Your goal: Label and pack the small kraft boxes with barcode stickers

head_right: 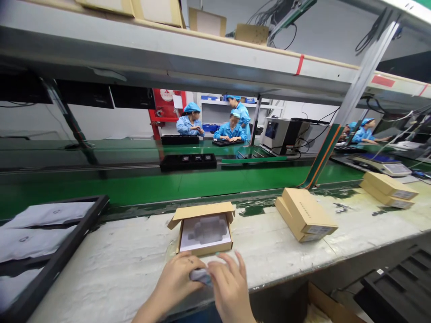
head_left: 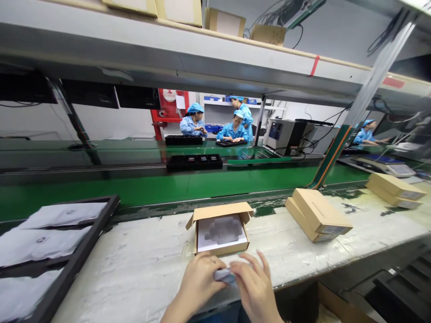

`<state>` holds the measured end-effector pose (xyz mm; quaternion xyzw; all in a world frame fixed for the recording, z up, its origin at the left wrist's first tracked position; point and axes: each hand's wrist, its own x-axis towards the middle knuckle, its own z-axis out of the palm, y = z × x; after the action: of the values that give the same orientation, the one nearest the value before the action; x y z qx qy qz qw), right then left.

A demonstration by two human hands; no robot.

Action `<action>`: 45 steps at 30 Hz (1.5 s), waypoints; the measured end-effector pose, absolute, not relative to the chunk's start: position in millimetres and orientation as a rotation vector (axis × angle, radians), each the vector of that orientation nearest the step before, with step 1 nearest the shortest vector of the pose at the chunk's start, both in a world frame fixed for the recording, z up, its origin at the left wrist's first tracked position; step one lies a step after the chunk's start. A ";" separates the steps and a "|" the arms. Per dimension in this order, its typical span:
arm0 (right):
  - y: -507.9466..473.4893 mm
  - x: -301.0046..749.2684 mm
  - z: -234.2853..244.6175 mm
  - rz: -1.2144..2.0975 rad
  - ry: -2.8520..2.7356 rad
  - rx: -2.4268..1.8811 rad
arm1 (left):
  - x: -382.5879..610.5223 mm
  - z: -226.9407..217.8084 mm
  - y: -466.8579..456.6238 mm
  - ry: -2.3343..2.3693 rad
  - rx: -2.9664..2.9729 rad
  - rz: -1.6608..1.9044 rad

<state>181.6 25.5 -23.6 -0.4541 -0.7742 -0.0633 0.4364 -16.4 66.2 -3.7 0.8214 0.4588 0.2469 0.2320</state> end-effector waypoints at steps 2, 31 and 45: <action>18.5 186.8 -25.3 -0.139 -1.651 -1.201 | -16.4 0.3 62.6 1.337 1.999 0.844; 40.7 130.5 -43.8 0.011 -1.580 -0.783 | 3.7 -32.3 61.2 0.967 2.244 2.057; 64.0 182.4 -49.5 0.083 -1.983 -0.741 | -31.4 -64.4 74.0 1.771 1.407 1.813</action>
<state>182.4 64.0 -49.5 -0.3051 -0.8163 0.0342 0.4893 -31.4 74.0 -64.4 0.4817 0.6064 0.6209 0.1213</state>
